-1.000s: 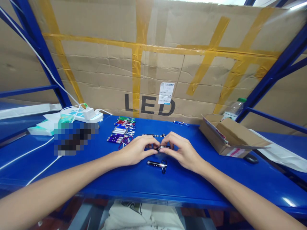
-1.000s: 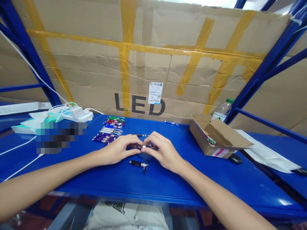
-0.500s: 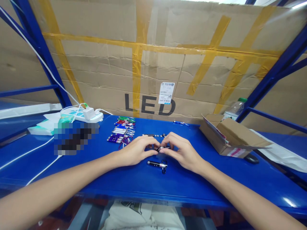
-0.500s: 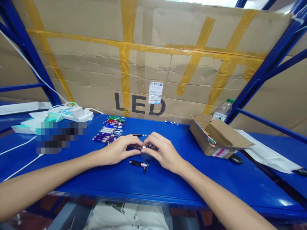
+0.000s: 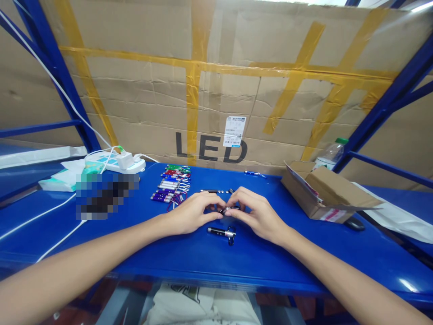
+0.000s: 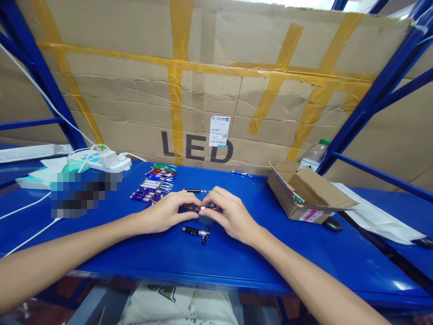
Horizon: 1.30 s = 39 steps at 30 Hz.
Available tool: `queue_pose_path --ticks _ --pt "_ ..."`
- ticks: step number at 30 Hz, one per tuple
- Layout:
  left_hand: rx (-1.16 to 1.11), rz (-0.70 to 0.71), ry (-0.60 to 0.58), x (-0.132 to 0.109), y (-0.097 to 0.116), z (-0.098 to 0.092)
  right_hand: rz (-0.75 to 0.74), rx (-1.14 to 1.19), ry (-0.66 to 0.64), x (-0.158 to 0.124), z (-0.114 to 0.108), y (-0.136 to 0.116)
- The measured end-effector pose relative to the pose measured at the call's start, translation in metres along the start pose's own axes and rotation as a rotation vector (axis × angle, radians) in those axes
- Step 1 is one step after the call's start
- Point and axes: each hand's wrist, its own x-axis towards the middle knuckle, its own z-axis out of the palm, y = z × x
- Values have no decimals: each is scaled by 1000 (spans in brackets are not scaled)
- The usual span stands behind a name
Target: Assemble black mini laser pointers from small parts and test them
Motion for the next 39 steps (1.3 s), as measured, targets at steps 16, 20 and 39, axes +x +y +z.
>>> queue_pose_path --ticks 16,20,39 --pt "-190 -78 1 1 -2 5 22 3 -3 1 0 1" --pt "-313 -118 -15 2 -4 9 42 20 -3 2 1 0" --pt "163 90 82 -3 2 -1 114 47 114 5 -1 0"
